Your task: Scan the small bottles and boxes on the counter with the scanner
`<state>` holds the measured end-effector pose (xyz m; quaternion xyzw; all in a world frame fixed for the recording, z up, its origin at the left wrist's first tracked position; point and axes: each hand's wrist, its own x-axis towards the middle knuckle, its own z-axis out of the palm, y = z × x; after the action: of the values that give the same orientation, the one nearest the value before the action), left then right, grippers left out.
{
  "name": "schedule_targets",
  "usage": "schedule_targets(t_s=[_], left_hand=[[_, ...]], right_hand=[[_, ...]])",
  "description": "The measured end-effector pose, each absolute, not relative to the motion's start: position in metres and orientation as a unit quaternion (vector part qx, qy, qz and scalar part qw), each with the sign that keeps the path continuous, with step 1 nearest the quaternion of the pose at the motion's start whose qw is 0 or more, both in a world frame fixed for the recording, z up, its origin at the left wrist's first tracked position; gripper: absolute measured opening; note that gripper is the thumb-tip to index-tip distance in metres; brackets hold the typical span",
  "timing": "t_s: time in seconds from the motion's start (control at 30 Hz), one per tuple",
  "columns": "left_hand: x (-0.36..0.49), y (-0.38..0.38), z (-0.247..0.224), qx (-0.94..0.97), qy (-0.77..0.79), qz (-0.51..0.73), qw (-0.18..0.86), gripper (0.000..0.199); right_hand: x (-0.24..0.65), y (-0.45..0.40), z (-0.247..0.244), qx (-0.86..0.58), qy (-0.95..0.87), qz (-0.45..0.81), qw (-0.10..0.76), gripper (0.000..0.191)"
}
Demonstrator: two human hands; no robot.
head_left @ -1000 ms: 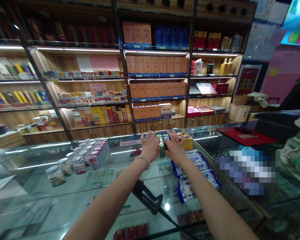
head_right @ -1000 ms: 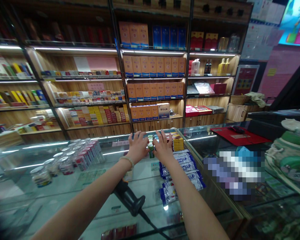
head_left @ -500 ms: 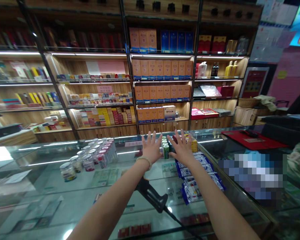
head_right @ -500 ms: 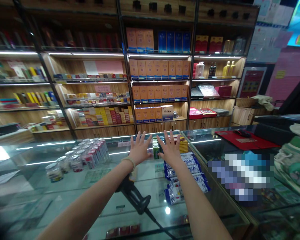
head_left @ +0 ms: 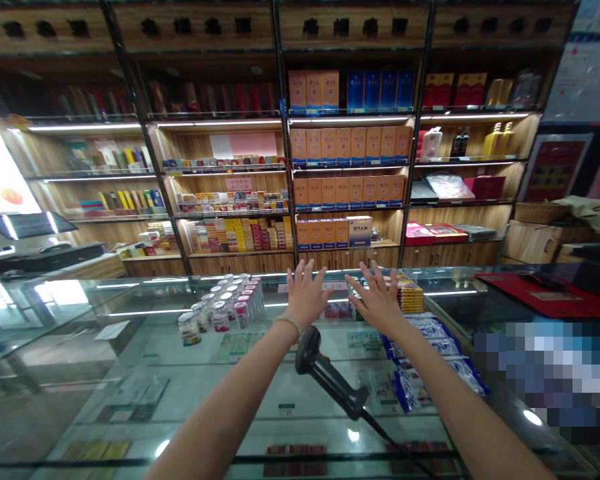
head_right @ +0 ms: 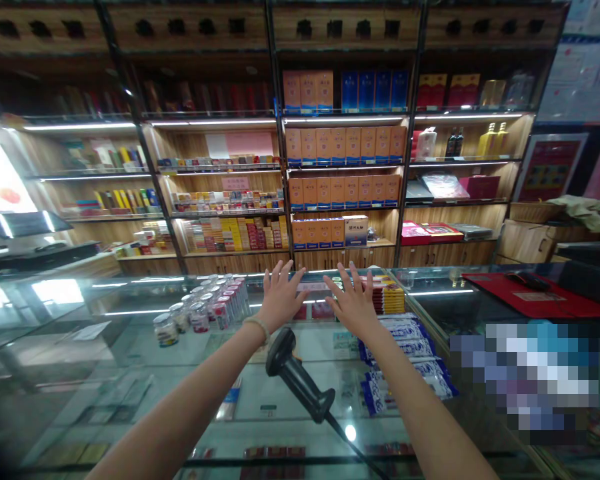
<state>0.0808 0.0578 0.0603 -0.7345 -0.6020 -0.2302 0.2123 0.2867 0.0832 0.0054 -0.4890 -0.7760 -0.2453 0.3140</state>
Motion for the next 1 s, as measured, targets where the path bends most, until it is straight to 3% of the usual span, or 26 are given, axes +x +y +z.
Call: schedule_targets(t_s=[0.63,1.0], left_hand=[[-0.048,0.013,0.065,-0.697,-0.606,-0.285,0.255,0.035],[-0.103,-0.004,0.055,-0.655,-0.608,-0.327,0.307,0.027]], right_hand=[[0.202,0.066,0.014,-0.416,-0.828,-0.216,0.307,0.043],[0.147,0.06,0.025,-0.436,-0.839,-0.122,0.301,0.042]])
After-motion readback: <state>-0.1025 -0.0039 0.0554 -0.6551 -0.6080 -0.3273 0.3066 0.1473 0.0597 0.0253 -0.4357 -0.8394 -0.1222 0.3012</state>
